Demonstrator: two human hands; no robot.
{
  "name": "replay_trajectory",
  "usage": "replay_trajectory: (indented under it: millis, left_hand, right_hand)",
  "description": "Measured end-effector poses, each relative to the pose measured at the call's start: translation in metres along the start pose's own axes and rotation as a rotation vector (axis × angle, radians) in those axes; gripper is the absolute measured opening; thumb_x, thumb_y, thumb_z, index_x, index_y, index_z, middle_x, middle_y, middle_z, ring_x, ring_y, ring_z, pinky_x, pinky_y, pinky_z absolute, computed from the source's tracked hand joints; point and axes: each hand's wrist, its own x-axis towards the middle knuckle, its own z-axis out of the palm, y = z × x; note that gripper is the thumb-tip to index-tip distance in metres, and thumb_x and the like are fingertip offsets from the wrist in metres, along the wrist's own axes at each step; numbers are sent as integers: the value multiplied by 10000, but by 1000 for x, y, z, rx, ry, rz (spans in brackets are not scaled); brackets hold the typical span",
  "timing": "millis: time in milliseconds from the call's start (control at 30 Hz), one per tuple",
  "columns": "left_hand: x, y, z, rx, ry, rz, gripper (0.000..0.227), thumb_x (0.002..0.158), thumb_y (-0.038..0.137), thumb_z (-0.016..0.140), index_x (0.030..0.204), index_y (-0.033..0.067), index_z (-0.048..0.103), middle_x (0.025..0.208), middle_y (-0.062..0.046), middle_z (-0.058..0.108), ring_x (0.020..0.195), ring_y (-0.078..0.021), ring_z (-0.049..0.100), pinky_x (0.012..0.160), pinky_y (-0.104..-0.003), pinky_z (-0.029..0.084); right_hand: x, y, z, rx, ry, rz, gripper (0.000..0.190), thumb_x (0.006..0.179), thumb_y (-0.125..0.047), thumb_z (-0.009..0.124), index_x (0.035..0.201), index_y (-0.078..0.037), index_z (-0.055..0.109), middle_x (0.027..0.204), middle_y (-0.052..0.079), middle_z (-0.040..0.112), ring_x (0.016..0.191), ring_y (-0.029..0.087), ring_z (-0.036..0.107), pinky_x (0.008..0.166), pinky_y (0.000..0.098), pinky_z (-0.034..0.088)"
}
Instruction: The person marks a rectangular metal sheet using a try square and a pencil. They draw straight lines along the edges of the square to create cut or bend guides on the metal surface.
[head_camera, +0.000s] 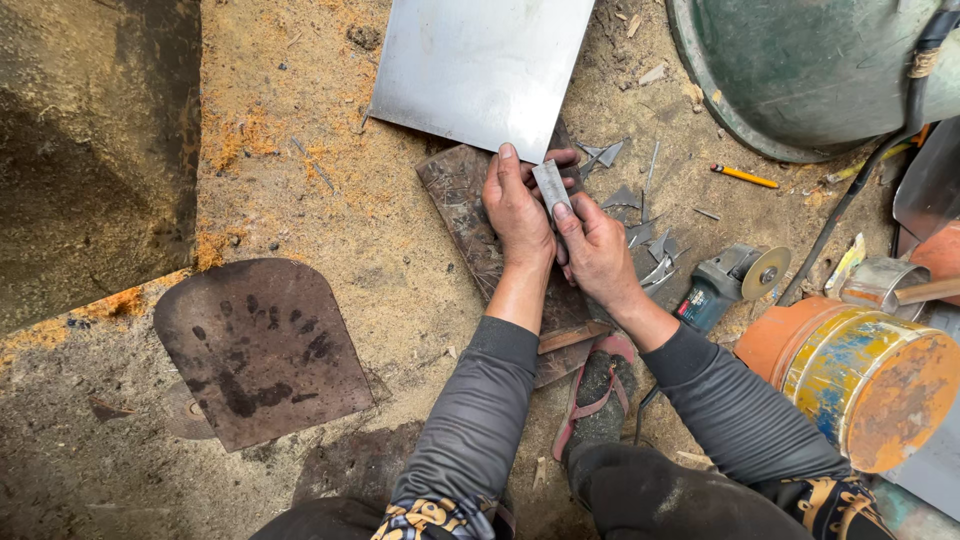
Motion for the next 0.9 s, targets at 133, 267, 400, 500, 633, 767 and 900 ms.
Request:
replay_trajectory:
  millis: [133,267,400,500,633,767,900]
  left_hand:
    - [-1,4,2,-25,-2,-7,450,1125,396,383,1196,-10,564,910,-200,750,778,-237,750,651,-312,614]
    - [-2,5,3,-18,-7,-2,449,1123,393,380,1189,-11,565,908,-196,748,782,-240,752,652,-315,616]
    - [-1,4,2,-27,-9,-1,450,1125,399,379,1187,-8,560,913,-198,750,789,-241,753,667,-316,615]
    - [-1,2,1,-26,-8,1,455,1127,401,383,1190,-12,562,916,-199,748,789,-240,751,669,-319,615]
    - [0,0,0,-31,-7,-1,454,1127,403,386,1194,-11,560,918,-204,749,781,-239,748,667,-316,612]
    - [0,1,0,-30,-6,-2,454,1125,403,388,1194,-11,560,917,-205,749,779,-238,749,664,-314,611]
    - [-2,2,1,-29,-12,0,460,1129,407,386,1195,-13,561,921,-201,750,793,-235,752,671,-314,614]
  right_hand:
    - [-1,-3,0,-25,1,4,326,1090,-340,512,936,-55,546,572,0,575,446,71,547,396,254,416]
    - [-2,-4,1,-26,11,20,326,1088,-336,513,932,-51,544,575,-2,575,443,72,544,392,255,410]
    - [-3,-4,1,-1,9,16,322,1092,-333,513,940,-51,552,582,-4,569,446,70,534,396,252,407]
    - [-2,-4,1,-11,12,15,321,1088,-331,517,937,-49,552,574,-4,569,439,70,533,391,253,403]
    - [-1,-3,1,13,10,27,327,1091,-329,519,931,-45,549,580,-3,563,439,70,526,389,253,399]
    - [-1,-3,1,-4,12,18,319,1087,-330,518,941,-49,556,574,-4,563,438,69,530,389,250,400]
    - [-1,-1,1,-3,16,29,332,1094,-329,521,934,-39,552,580,-4,566,442,71,534,391,250,407]
